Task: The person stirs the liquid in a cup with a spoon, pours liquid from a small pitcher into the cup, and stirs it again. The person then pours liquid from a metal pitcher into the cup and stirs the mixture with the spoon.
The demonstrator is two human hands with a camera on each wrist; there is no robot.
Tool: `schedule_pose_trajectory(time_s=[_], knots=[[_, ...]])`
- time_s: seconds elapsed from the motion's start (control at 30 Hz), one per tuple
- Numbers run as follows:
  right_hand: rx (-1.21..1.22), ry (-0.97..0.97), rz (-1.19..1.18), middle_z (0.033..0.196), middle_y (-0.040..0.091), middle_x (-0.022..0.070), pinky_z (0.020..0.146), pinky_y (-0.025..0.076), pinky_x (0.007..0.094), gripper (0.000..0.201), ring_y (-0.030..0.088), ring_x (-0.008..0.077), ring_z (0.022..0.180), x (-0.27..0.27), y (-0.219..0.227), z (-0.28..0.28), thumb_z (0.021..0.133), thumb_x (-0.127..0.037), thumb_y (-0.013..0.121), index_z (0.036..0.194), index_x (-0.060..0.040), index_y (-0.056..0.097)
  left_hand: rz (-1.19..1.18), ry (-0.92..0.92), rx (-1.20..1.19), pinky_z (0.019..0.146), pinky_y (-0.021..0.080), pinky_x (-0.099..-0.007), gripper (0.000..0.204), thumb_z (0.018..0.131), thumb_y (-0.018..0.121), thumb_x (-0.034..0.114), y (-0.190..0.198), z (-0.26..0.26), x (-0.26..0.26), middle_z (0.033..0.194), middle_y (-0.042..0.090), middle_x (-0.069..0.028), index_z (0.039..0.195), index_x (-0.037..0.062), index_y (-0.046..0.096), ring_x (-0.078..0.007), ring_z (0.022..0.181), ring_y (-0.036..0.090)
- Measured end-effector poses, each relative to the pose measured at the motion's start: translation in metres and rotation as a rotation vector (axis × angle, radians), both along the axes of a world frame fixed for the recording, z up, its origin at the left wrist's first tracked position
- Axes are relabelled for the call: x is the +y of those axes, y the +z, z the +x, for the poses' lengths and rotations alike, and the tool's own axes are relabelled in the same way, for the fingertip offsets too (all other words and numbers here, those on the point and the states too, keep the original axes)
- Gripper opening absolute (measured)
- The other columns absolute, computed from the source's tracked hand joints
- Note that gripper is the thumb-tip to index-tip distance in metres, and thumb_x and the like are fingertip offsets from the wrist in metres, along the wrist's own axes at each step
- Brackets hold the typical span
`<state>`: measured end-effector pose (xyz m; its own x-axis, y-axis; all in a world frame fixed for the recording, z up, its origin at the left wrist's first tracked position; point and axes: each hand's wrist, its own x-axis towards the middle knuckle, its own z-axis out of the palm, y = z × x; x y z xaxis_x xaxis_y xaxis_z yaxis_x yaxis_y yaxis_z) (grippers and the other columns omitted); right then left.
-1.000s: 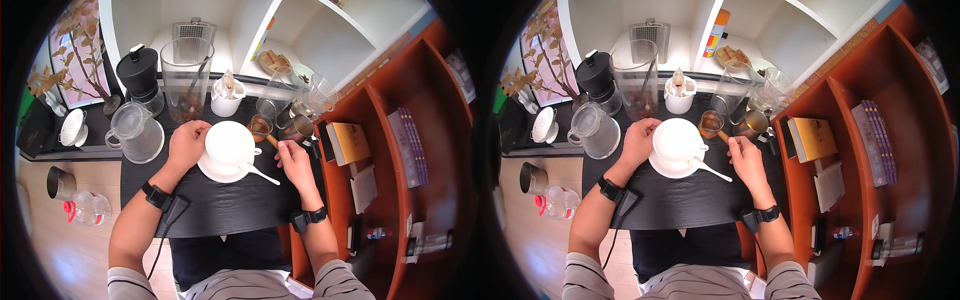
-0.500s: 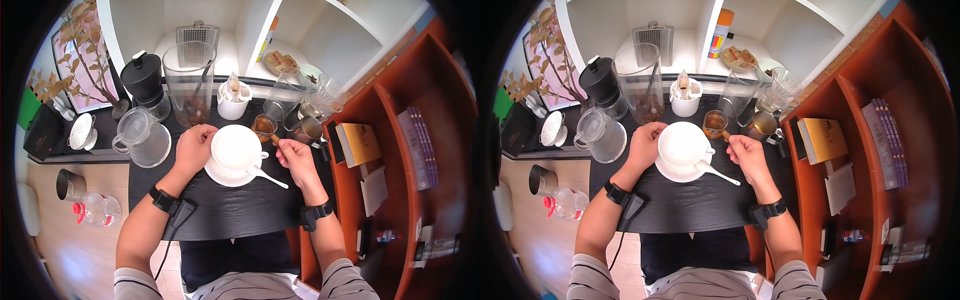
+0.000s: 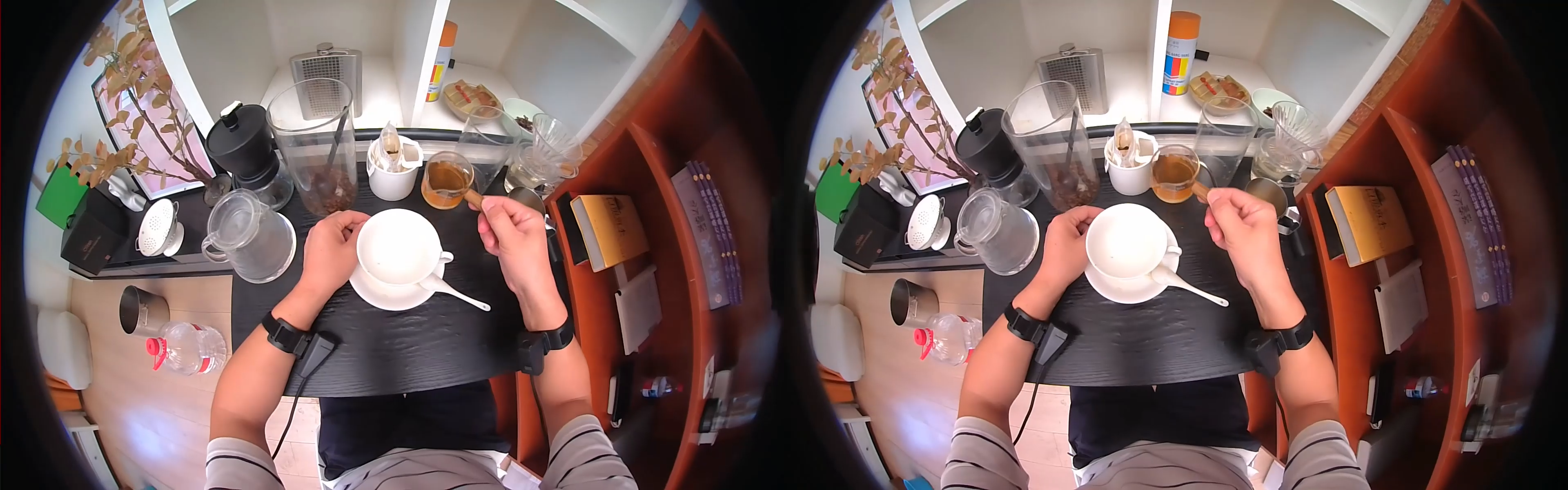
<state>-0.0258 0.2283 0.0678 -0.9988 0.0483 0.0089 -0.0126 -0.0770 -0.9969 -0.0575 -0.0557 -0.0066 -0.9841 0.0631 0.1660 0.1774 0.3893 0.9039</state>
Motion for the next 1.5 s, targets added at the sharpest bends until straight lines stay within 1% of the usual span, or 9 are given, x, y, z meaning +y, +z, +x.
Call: schedule_pose_trajectory(time_s=[0.17,0.5,0.57,0.63,0.73,0.8,0.97,1.3,1.5], knots=[[0.029,0.061,-0.036,0.078,0.066,-0.0008,0.053,0.038,0.0202,0.024,0.054,0.0038,0.061,-0.017,0.014,-0.013,0.109,-0.023,0.067,0.108,0.0002,0.075,-0.001,0.001,0.012,0.072,0.056,-0.0315,0.017,0.099,0.073,0.014,0.0,0.0,0.0,0.087,0.078,-0.0093,0.108,0.0025,0.081,-0.0165,0.074,0.071],[-0.002,0.104,-0.044,0.075,0.066,-0.0009,0.049,0.037,0.0197,0.021,0.053,0.0034,0.057,-0.026,-0.002,-0.002,0.108,-0.019,0.069,0.111,0.0002,0.076,-0.011,-0.004,-0.031,0.071,0.055,-0.0312,0.016,0.1,0.073,0.013,0.006,0.002,0.001,0.089,0.076,-0.0088,0.108,0.0019,0.08,-0.0156,0.074,0.069],[0.036,0.068,0.038,0.072,0.062,-0.0019,0.047,0.032,0.02,0.022,0.048,0.0032,0.055,-0.03,-0.001,0.002,0.109,-0.018,0.064,0.114,0.0002,0.076,0.022,-0.007,-0.049,0.07,0.055,-0.0307,0.016,0.1,0.073,0.013,0.005,0.001,0.002,0.09,0.077,-0.009,0.108,0.0016,0.08,-0.0149,0.073,0.068],[0.029,0.072,0.033,0.073,0.064,-0.001,0.047,0.033,0.0195,0.02,0.05,0.0034,0.055,-0.029,-0.002,0.004,0.109,-0.015,0.065,0.115,-0.0001,0.076,0.021,-0.006,-0.054,0.069,0.055,-0.0303,0.016,0.1,0.073,0.013,0.003,0.001,0.001,0.089,0.077,-0.0091,0.108,0.0013,0.08,-0.0143,0.072,0.068],[0.098,0.095,0.068,0.074,0.064,-0.0002,0.047,0.034,0.0196,0.019,0.052,0.0037,0.056,-0.028,-0.001,0.008,0.108,-0.014,0.065,0.116,0.0003,0.076,0.019,-0.011,-0.053,0.068,0.054,-0.0296,0.017,0.1,0.074,0.014,0.001,-0.001,0.0,0.088,0.077,-0.0089,0.109,0.0006,0.08,-0.0129,0.071,0.067],[0.095,0.127,0.037,0.075,0.068,-0.0007,0.055,0.043,0.0196,0.018,0.055,0.0017,0.06,-0.028,0.001,0.01,0.106,-0.01,0.071,0.117,0.0041,0.075,0.009,-0.014,-0.054,0.068,0.054,-0.0291,0.018,0.1,0.074,0.014,0.001,-0.001,0.0,0.087,0.077,-0.0088,0.109,0.0002,0.08,-0.012,0.07,0.066],[0.15,0.16,0.052,0.077,0.068,-0.0027,0.056,0.044,0.019,0.019,0.055,0.0007,0.062,-0.029,-0.001,0.012,0.105,-0.011,0.072,0.117,0.0044,0.076,0.051,-0.013,-0.071,0.067,0.053,-0.0278,0.018,0.099,0.075,0.013,0.001,0.0,0.001,0.084,0.076,-0.0075,0.109,-0.0007,0.079,-0.0094,0.07,0.064],[0.212,0.177,0.172,0.079,0.065,-0.0065,0.06,0.043,0.0176,0.019,0.054,-0.0014,0.067,-0.031,-0.005,0.015,0.104,-0.009,0.073,0.118,0.0037,0.076,0.025,-0.019,-0.027,0.067,0.051,-0.0274,0.019,0.1,0.074,0.013,0.002,0.0,0.0,0.085,0.074,-0.0075,0.11,-0.0015,0.079,-0.0094,0.069,0.06],[0.282,0.179,0.232,0.083,0.067,-0.0055,0.064,0.046,0.0177,0.019,0.055,-0.0013,0.072,-0.033,-0.005,0.016,0.102,-0.004,0.074,0.119,0.0059,0.075,0.062,-0.025,-0.006,0.067,0.051,-0.0281,0.019,0.101,0.074,0.014,-0.003,-0.001,0.0,0.086,0.074,-0.0077,0.111,-0.0011,0.079,-0.0099,0.07,0.06]])
